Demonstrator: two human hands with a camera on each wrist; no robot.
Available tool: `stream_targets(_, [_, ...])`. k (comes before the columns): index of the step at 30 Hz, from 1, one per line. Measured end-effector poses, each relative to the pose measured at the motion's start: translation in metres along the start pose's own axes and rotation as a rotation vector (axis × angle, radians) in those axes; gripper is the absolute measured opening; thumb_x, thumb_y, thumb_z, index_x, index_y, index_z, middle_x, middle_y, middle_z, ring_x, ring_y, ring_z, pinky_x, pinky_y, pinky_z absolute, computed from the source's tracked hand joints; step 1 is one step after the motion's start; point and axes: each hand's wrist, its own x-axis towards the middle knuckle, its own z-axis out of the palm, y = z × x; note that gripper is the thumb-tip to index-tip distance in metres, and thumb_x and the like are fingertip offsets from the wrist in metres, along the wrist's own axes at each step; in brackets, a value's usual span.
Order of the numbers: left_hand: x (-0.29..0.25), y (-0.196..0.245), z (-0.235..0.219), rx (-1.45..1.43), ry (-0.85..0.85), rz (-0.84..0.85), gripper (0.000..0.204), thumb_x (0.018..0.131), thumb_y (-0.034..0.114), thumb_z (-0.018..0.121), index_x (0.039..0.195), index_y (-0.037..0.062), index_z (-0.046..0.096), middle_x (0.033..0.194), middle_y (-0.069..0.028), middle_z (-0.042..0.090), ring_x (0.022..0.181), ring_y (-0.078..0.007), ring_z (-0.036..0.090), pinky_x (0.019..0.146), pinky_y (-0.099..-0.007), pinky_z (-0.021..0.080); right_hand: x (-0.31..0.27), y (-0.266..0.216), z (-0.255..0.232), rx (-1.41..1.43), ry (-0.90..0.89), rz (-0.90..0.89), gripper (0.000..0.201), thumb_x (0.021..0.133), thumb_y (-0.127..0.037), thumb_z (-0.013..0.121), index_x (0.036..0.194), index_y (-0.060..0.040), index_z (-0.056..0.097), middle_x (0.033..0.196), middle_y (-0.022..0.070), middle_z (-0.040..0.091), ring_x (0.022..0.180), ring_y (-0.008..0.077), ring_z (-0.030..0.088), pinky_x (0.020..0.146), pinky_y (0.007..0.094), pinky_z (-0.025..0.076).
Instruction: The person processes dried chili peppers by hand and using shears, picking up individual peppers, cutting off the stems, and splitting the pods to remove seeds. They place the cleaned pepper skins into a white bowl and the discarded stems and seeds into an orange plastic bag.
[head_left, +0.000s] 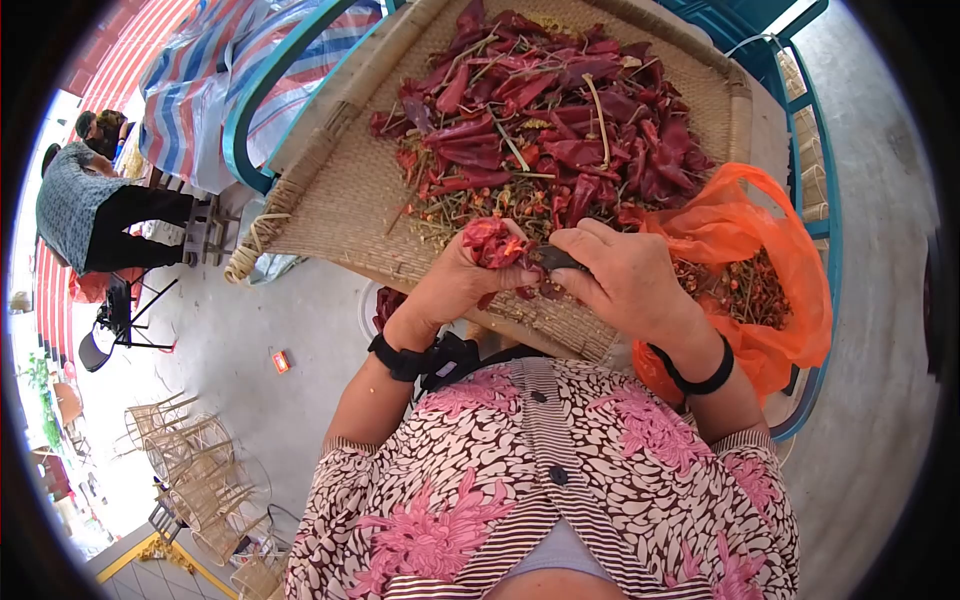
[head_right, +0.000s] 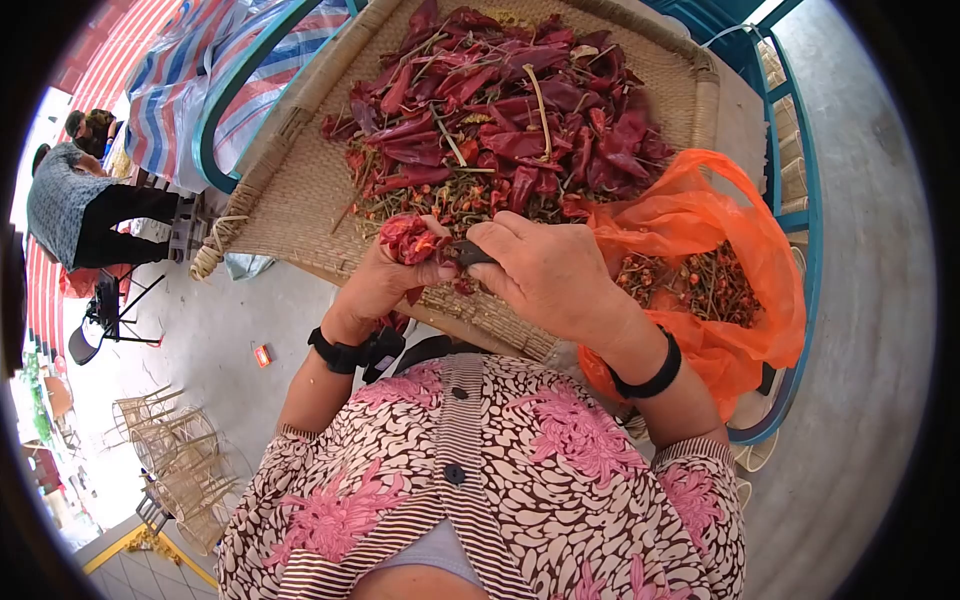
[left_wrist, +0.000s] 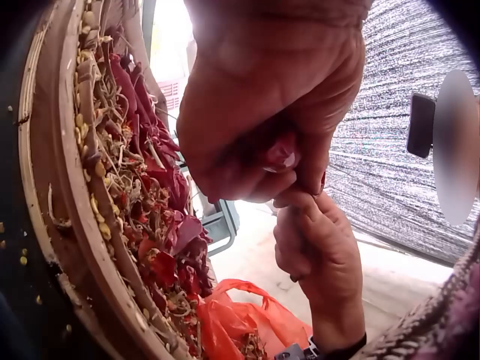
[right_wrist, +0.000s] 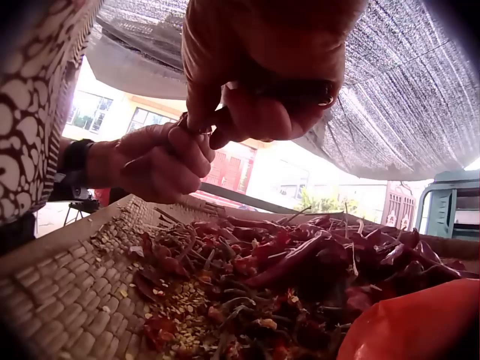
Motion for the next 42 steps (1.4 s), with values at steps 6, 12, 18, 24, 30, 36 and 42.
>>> stream_targets(6, [0.0,0.005,-0.003,-0.003,-0.011,-0.142,0.026,0.08,0.007,0.077,0.099,0.0075,0.059,0.084,0.0023,0.064,0.071,-0.0065,0.057,0.062,-0.0227,0.048,-0.002,0.018,0.026,0.463,-0.043,0.085,0.023,0.088,-0.023,0.065,0.103,-0.0056,0.059,0.075,0.0063,0.055,0.065,0.0148,0.058,0.054,0.0325,0.045])
stream_targets(12, [0.005,-0.003,-0.007,-0.144,-0.066,0.042,0.024,0.081,0.007,0.076,0.098,0.0062,0.06,0.085,-0.0011,0.067,0.081,-0.0109,0.062,0.073,-0.0261,0.051,0.0,0.014,0.02,1.541,-0.331,0.577,0.019,0.097,-0.026,0.057,0.096,-0.0068,0.057,0.07,-0.0022,0.051,0.05,0.0019,0.039,0.043,0.0208,0.031])
stream_targets(18, [0.006,0.007,-0.01,-0.17,-0.13,0.092,0.022,0.082,0.009,0.075,0.098,0.0037,0.061,0.089,-0.0052,0.069,0.083,-0.0136,0.064,0.077,-0.0269,0.05,-0.006,0.007,0.033,2.065,-0.357,0.721,0.022,0.099,-0.029,0.052,0.096,-0.0076,0.055,0.071,-0.0039,0.049,0.043,0.0023,0.034,0.037,0.0193,0.025])
stream_targets(24, [0.004,0.004,-0.009,-0.251,-0.138,0.07,0.022,0.082,0.009,0.075,0.098,0.0037,0.061,0.089,-0.004,0.068,0.081,-0.0134,0.063,0.079,-0.0272,0.049,-0.012,-0.007,0.039,2.183,-0.28,0.733,0.025,0.099,-0.032,0.05,0.097,-0.0071,0.055,0.07,-0.0047,0.049,0.042,0.0024,0.032,0.038,0.019,0.025])
stream_targets(30, [-0.01,-0.021,-0.017,-0.043,-0.08,0.213,0.022,0.08,0.01,0.076,0.09,0.0059,0.056,0.086,-0.0038,0.058,0.081,-0.016,0.054,0.075,-0.0299,0.044,-0.012,0.009,0.029,1.393,0.261,0.61,0.024,0.1,-0.028,0.051,0.1,-0.0053,0.057,0.067,-0.006,0.046,0.044,0.001,0.035,0.039,0.0183,0.026])
stream_targets(36, [-0.013,-0.01,-0.02,0.069,-0.025,0.201,0.02,0.081,0.004,0.074,0.094,0.0051,0.058,0.089,0.0008,0.056,0.083,-0.009,0.052,0.073,-0.026,0.043,-0.005,-0.015,0.034,1.017,0.17,0.464,0.024,0.088,-0.016,0.07,0.103,-0.0017,0.058,0.079,-0.0042,0.053,0.066,0.0017,0.046,0.06,0.0186,0.039])
stream_targets(42, [-0.021,-0.003,-0.018,0.18,-0.035,0.299,0.017,0.081,-0.002,0.07,0.094,0.0027,0.059,0.09,-0.0009,0.055,0.085,-0.0118,0.052,0.077,-0.0267,0.042,0.008,-0.026,0.03,0.539,0.214,0.107,0.021,0.082,-0.008,0.072,0.1,-0.0047,0.063,0.086,0.0045,0.066,0.071,0.0087,0.063,0.061,0.0242,0.049])
